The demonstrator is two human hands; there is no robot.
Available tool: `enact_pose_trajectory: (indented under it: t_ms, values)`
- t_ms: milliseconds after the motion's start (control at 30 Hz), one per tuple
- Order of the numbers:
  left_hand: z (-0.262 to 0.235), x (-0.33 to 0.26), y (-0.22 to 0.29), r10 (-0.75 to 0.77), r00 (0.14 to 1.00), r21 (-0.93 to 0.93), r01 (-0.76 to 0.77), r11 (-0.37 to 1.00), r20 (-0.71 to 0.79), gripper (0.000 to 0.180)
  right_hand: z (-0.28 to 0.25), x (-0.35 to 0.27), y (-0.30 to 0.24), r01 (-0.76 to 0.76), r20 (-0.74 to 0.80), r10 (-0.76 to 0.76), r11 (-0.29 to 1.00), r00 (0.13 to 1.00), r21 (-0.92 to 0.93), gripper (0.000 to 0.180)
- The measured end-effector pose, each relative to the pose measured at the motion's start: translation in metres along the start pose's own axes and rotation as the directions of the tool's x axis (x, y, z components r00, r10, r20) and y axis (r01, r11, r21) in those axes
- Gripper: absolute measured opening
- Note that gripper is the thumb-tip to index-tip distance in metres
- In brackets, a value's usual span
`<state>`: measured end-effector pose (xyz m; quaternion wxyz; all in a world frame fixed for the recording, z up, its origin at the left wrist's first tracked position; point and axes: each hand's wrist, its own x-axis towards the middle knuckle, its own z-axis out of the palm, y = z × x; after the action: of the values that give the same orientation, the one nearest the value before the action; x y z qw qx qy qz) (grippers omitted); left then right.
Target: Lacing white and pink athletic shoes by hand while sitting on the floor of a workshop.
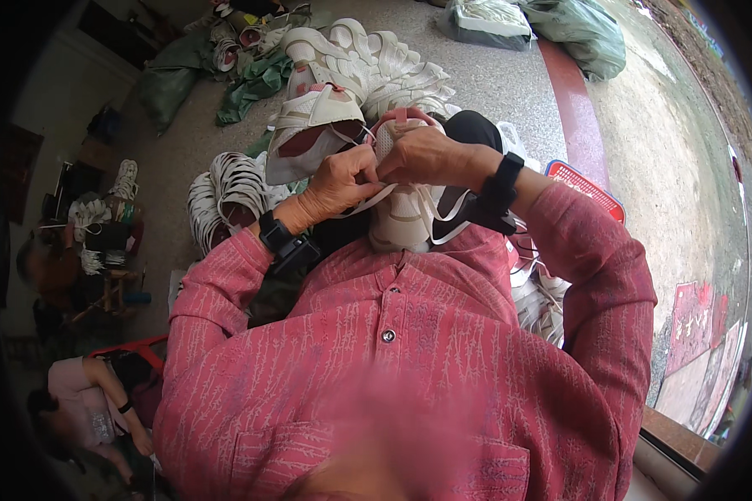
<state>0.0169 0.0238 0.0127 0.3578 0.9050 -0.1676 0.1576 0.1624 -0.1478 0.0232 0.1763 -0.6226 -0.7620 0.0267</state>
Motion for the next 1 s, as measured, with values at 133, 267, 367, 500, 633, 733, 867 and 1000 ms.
enact_pose_trajectory:
  t_ms: [133, 267, 367, 500, 633, 733, 867, 1000]
  values:
    - [-0.003, 0.001, 0.000, 0.011, 1.000, -0.014, -0.011, 1.000, 0.010, 0.022, 0.002, 0.006, 0.009, 0.057, -0.006, -0.057, 0.983, 0.998, 0.173, 0.006]
    - [-0.020, 0.005, 0.004, -0.005, 0.984, -0.064, 0.017, 0.998, 0.179, 0.021, 0.006, -0.001, 0.001, -0.052, -0.071, 0.060, 0.991, 0.996, 0.120, 0.006]
    - [-0.020, 0.009, 0.011, -0.022, 0.978, -0.054, 0.034, 0.998, 0.208, 0.023, 0.002, -0.006, 0.003, -0.109, -0.136, 0.128, 0.984, 0.982, 0.139, 0.008]
    - [-0.013, 0.018, 0.040, -0.224, 0.955, -0.099, 0.246, 0.964, 0.193, 0.025, -0.059, -0.021, 0.026, 0.061, -0.524, 0.645, 0.597, 0.556, 0.800, 0.027]
    - [-0.004, 0.023, 0.040, -0.355, 0.914, 0.056, 0.351, 0.935, 0.195, 0.021, -0.082, -0.056, 0.042, 0.020, -0.471, 0.699, 0.548, 0.538, 0.836, 0.038]
    - [0.012, 0.021, 0.016, -0.105, 0.991, 0.114, 0.096, 0.989, 0.077, 0.015, -0.045, -0.077, 0.031, -0.478, 0.007, 0.740, 0.427, 0.673, 0.768, 0.036]
    - [0.005, 0.018, 0.007, -0.129, 0.992, -0.204, 0.124, 0.971, -0.010, 0.012, -0.011, -0.077, -0.021, -0.333, -0.195, 0.353, 0.934, 0.915, 0.130, 0.013]
    - [-0.022, 0.026, 0.033, -0.162, 0.987, -0.553, 0.142, 0.821, 0.012, 0.024, -0.005, -0.077, -0.037, -0.324, -0.218, 0.308, 0.945, 0.926, -0.042, 0.014]
